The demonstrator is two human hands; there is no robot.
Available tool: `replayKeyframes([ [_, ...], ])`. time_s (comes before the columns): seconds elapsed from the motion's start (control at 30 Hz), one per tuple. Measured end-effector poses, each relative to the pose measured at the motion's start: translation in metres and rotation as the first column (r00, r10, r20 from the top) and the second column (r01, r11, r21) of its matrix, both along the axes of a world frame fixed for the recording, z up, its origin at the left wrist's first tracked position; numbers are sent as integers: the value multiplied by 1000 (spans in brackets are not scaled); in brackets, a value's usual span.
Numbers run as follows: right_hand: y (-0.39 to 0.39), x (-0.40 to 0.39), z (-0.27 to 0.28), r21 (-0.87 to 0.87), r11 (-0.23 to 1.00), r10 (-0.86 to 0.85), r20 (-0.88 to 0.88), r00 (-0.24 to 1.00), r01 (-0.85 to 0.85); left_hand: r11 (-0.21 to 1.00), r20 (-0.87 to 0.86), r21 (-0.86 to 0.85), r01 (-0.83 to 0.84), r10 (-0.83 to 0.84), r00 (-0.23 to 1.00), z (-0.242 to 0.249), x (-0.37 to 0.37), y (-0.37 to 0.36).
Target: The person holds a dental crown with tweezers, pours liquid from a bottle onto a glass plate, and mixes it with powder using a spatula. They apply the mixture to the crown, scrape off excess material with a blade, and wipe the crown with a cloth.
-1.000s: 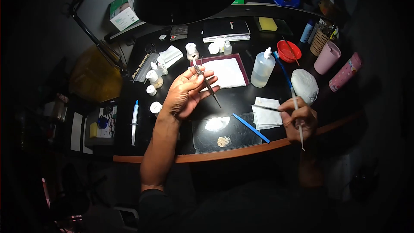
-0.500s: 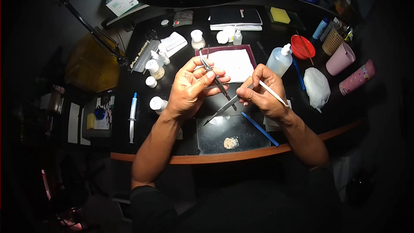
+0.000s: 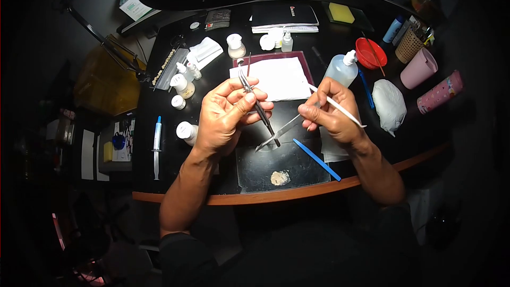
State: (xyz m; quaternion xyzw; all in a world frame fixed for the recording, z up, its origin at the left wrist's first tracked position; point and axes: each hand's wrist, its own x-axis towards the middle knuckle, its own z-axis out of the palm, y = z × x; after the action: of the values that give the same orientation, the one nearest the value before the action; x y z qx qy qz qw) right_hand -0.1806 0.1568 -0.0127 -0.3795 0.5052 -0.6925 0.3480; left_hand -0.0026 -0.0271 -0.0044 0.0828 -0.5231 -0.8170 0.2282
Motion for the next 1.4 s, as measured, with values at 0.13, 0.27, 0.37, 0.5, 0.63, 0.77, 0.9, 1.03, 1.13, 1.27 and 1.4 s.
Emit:
replayKeyframes([
  [0.13,-4,26,-1,11,996,90,92,992,-91,1000,-2,3,26,-26,1000,-7,-3,4],
  [0.27,-3,11,-5,-22,999,44,43,998,-43,999,-16,19,25,-25,1000,-5,-2,1],
  [0.37,-3,18,-2,15,997,79,47,996,-80,999,-33,23,44,-44,998,-5,-2,4],
  [0.5,-5,13,-2,27,997,72,53,996,-73,1000,-22,-2,22,-22,1000,-6,-2,1],
  [0.63,-2,23,1,79,987,130,107,986,-138,997,-43,33,63,-61,997,-9,-2,4],
  [0.77,-1,3,-4,54,998,28,44,999,-30,997,-44,57,49,-46,998,-6,-1,3],
  [0.9,-5,26,-1,35,990,133,84,988,-136,999,-25,36,26,-25,999,-8,-4,7],
  [1.03,-3,7,-5,36,999,39,46,998,-40,1000,6,28,0,0,1000,-6,-2,7],
  [1.13,-5,26,-3,50,993,102,107,989,-107,1000,28,27,-9,9,1000,-6,-3,9],
  [1.27,-4,9,-6,53,998,21,59,998,-25,999,41,37,-5,3,999,-7,-3,6],
  [1.4,-5,28,-3,74,985,145,137,980,-156,999,31,40,10,-11,999,-10,-5,8],
])
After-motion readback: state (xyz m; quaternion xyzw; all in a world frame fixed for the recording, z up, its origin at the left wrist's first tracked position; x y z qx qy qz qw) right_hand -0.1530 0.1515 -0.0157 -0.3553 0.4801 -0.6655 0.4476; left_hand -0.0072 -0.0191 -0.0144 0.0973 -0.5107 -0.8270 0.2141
